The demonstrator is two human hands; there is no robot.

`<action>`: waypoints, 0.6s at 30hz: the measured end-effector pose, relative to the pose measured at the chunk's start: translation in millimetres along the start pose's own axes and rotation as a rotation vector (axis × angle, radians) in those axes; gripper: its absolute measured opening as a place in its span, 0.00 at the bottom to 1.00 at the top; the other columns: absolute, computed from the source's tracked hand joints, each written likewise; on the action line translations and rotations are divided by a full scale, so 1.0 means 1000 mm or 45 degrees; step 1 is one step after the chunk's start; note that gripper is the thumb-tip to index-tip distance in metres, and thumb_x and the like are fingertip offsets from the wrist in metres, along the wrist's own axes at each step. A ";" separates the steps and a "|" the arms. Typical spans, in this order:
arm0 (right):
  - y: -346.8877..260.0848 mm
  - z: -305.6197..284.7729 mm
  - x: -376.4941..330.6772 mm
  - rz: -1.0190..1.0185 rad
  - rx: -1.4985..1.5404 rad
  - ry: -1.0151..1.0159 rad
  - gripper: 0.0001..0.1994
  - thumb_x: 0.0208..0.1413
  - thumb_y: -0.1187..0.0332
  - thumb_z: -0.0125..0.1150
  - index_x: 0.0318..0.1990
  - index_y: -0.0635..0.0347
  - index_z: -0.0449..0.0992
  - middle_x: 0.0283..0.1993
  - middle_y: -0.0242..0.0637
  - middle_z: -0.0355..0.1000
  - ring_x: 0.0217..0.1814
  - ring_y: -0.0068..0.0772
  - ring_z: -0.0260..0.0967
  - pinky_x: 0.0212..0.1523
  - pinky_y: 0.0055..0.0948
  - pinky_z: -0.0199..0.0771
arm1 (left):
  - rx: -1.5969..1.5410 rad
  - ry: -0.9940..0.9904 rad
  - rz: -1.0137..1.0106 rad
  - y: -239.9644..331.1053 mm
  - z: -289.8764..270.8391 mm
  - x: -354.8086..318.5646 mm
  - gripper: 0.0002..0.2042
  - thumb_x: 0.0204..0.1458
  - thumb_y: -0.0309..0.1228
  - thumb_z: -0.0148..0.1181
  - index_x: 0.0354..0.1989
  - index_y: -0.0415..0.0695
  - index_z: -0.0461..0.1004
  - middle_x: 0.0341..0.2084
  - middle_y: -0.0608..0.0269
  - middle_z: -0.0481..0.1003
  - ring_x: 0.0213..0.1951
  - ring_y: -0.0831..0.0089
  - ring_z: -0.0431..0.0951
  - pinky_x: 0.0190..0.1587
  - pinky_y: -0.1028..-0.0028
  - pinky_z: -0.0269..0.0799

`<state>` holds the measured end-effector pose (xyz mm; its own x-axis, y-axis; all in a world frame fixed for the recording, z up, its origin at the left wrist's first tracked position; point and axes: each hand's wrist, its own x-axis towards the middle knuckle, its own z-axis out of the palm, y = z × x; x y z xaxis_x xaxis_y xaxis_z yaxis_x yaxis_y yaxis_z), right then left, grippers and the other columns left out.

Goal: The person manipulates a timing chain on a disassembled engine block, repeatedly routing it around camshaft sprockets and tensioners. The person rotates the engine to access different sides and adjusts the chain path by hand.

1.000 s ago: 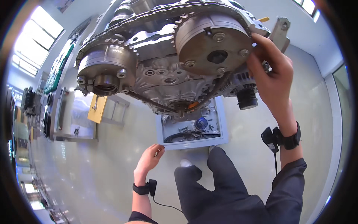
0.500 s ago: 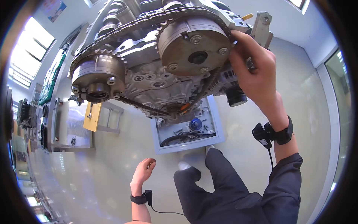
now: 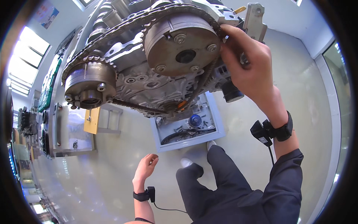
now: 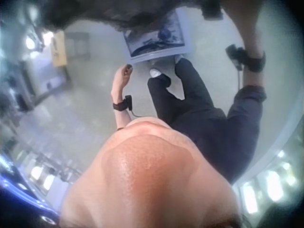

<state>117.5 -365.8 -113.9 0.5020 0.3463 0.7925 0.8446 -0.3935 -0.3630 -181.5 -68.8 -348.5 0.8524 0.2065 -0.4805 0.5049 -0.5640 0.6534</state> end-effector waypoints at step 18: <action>0.012 0.002 -0.009 0.051 0.011 -0.017 0.20 0.55 0.83 0.57 0.56 0.66 0.74 0.26 0.33 0.73 0.26 0.20 0.69 0.30 0.22 0.70 | 0.074 -0.066 -0.093 0.006 0.018 0.002 0.12 0.63 0.36 0.53 0.46 0.42 0.77 0.43 0.53 0.78 0.48 0.54 0.78 0.51 0.61 0.73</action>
<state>123.4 -371.8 -126.1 0.5378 0.3417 0.7707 0.8253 -0.4001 -0.3985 -179.0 -86.3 -355.6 0.8046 0.2080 -0.5563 0.5556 -0.5945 0.5813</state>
